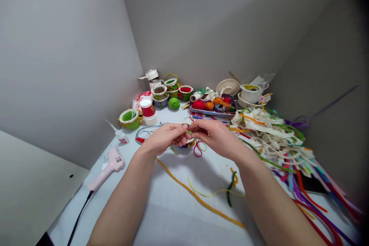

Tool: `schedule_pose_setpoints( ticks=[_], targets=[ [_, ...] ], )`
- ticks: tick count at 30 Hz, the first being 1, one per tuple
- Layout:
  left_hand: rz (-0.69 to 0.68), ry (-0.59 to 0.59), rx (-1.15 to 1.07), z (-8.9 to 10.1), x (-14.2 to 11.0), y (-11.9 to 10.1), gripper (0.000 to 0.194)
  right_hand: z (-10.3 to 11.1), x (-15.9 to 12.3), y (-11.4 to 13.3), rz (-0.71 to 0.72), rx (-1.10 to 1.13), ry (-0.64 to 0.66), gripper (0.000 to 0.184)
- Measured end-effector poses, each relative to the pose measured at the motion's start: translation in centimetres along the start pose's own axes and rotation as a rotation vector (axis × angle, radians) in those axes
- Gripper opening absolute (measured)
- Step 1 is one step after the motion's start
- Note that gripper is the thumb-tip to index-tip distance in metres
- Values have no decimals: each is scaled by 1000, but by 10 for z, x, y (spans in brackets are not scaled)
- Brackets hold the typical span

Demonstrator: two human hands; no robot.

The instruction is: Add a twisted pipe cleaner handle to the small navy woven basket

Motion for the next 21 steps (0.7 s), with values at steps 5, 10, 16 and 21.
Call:
schedule_pose_setpoints(
  ticks=[5, 10, 16, 21],
  targets=[
    [-69, -90, -16, 0, 5, 0, 42, -1, 0, -7, -79, 5, -20, 7],
    [-145, -181, -122, -2, 7, -2, 44, -3, 1, -11, -112, 76, 12, 12],
    [-129, -85, -236, -8, 4, -6, 44, -6, 1, -17, -154, 244, 37, 12],
    [-164, -29, -354, -9, 5, -8, 27, -10, 2, -20, -189, 370, 55, 14]
  ],
)
Point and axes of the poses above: each hand's wrist, its own x-axis towards the middle knuckle, its own z-axis out of the back of the hand, y = z × x, the point moved 6 cm from there along x, towards the middle knuckle, and after that the axes turned 1 degree about z, right-handed, at the moved point
